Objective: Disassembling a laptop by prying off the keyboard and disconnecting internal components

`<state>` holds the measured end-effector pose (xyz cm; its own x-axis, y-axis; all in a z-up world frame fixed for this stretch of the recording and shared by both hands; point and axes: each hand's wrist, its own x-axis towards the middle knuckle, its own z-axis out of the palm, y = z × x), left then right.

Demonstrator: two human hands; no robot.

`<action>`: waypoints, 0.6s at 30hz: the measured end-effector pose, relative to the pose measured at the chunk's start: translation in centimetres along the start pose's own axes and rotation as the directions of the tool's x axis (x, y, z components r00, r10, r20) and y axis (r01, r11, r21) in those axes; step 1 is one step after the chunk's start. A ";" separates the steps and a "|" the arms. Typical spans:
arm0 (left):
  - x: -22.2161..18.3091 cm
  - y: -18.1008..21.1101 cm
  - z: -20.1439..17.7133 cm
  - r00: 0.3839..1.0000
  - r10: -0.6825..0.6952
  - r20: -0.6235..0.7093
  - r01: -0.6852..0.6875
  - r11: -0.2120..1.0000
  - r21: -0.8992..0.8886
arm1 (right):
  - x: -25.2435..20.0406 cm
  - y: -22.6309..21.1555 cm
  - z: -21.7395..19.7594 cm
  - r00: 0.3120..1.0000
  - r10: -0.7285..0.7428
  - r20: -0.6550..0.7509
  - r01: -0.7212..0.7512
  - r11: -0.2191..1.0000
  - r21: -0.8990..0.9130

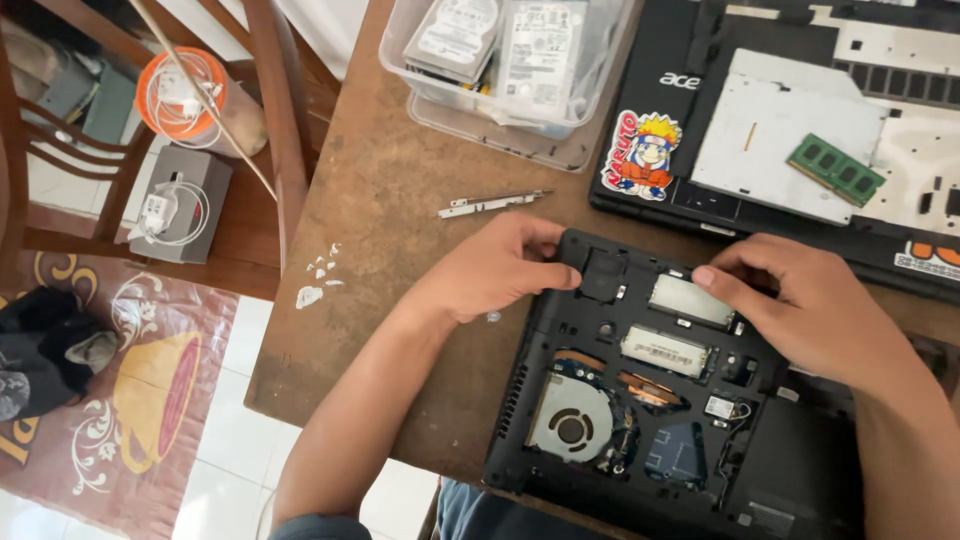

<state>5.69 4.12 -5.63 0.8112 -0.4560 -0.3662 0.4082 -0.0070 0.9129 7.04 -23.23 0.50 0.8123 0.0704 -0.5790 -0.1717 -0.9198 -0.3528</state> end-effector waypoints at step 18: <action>1.1 -0.5 0.6 1.000 -0.026 -0.008 0.026 0.999 -0.043 | 0.5 0.7 0.2 0.998 -0.039 -0.040 0.039 0.999 -0.005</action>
<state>6.10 3.10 -6.39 0.8035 -0.4483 -0.3917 0.4469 0.0196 0.8944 7.15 -23.76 -0.19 0.8399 0.0910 -0.5351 -0.1372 -0.9182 -0.3716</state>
